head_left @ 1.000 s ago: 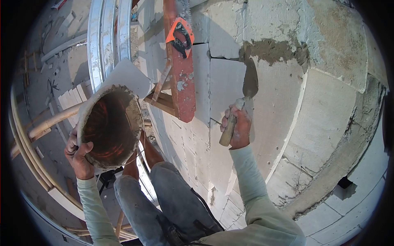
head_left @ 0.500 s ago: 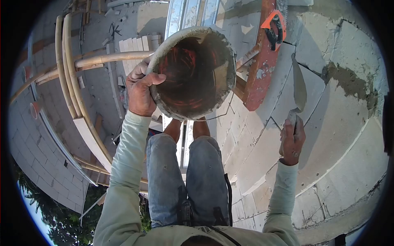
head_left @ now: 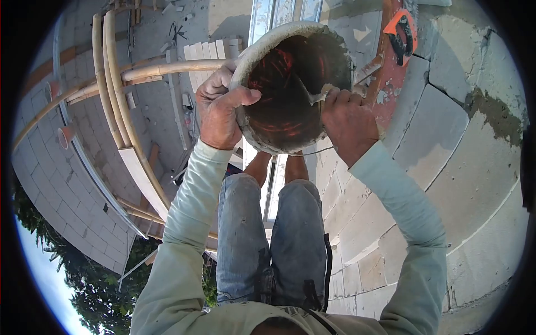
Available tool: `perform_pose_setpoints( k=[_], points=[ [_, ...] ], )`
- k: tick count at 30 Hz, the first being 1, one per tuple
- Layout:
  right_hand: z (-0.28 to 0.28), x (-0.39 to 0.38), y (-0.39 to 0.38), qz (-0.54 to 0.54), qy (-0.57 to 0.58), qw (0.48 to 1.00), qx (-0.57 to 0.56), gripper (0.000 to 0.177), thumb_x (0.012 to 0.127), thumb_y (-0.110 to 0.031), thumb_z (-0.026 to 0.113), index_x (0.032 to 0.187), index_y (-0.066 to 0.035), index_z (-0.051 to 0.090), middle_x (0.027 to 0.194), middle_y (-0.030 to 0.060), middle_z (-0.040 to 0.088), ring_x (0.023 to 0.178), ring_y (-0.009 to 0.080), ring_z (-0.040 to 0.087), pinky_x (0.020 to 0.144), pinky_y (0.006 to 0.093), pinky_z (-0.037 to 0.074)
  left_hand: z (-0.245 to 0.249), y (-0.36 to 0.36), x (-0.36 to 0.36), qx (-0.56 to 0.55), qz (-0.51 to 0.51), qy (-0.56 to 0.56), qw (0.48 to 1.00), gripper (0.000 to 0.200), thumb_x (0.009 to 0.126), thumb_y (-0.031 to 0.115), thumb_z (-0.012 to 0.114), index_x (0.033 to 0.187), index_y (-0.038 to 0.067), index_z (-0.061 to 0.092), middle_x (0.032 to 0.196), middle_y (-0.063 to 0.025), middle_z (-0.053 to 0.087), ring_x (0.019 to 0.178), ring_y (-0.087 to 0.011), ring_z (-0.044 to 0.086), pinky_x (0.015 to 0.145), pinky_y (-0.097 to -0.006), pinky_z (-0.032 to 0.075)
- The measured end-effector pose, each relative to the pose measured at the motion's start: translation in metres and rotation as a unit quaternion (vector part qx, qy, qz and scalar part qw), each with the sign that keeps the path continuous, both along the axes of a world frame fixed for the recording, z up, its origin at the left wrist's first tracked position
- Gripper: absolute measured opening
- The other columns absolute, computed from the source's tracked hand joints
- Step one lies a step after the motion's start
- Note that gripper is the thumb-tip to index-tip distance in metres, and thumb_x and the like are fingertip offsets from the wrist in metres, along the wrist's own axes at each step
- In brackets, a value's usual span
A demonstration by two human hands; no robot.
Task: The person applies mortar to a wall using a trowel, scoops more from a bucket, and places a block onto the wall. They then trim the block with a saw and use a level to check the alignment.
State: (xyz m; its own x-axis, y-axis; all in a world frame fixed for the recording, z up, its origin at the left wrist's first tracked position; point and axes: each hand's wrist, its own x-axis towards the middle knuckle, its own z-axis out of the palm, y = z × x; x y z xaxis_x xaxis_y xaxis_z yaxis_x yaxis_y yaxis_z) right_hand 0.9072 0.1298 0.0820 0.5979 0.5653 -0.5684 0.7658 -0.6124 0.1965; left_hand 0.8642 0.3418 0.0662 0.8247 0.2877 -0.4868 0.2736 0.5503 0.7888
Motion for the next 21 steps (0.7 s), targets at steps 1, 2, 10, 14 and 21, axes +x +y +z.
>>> perform_pose_setpoints(
  k=[1,2,10,14,21],
  points=[
    [-0.002,-0.003,0.004,0.005,-0.007,1.000,0.017,0.026,0.076,-0.011,0.063,0.101,-0.001,0.062,0.077,0.0082,0.060,0.076,0.0206,0.063,0.063,0.0311,0.052,0.000,-0.001,-0.001,0.010,0.005,-0.009,1.000,0.018,0.059,-0.010,0.062,0.061,0.004,0.051,0.102,-0.0090,0.066,0.090,-0.0166,0.058,0.089,-0.0301,0.043],
    [-0.004,-0.006,0.005,0.003,-0.005,1.000,0.019,0.026,0.076,-0.011,0.063,0.101,-0.001,0.062,0.077,0.0082,0.060,0.076,0.0206,0.063,0.063,0.0311,0.052,-0.001,0.002,-0.001,0.012,0.004,-0.006,1.000,0.018,0.059,-0.010,0.062,0.061,0.004,0.051,0.102,-0.0090,0.066,0.090,-0.0166,0.058,0.089,-0.0301,0.043],
    [0.006,0.023,-0.005,-0.048,0.016,0.978,0.201,0.038,0.076,-0.008,0.061,0.112,0.001,0.059,0.083,0.0130,0.059,0.080,0.0274,0.063,0.067,0.0374,0.052,-0.009,0.034,0.001,-0.026,0.022,-0.012,0.999,0.018,0.057,-0.011,0.059,0.062,0.004,0.051,0.110,-0.0124,0.065,0.094,-0.0190,0.058,0.090,-0.0332,0.044],
    [0.009,0.044,0.002,-0.167,0.073,0.952,0.244,0.033,0.078,-0.010,0.063,0.109,0.001,0.057,0.077,0.0136,0.058,0.071,0.0299,0.063,0.066,0.0391,0.052,-0.016,0.047,-0.001,-0.058,0.050,-0.009,0.997,0.019,0.058,-0.013,0.057,0.064,0.005,0.052,0.105,-0.0110,0.065,0.093,-0.0216,0.060,0.092,-0.0354,0.046],
    [-0.040,0.027,0.017,-0.171,0.243,0.830,0.472,0.035,0.088,-0.014,0.060,0.116,0.004,0.049,0.082,0.0196,0.061,0.071,0.0359,0.061,0.063,0.0427,0.048,-0.014,0.050,-0.005,-0.086,0.060,-0.041,0.994,0.021,0.059,-0.014,0.057,0.066,0.005,0.052,0.106,-0.0108,0.064,0.093,-0.0230,0.061,0.090,-0.0377,0.049]
  ],
)
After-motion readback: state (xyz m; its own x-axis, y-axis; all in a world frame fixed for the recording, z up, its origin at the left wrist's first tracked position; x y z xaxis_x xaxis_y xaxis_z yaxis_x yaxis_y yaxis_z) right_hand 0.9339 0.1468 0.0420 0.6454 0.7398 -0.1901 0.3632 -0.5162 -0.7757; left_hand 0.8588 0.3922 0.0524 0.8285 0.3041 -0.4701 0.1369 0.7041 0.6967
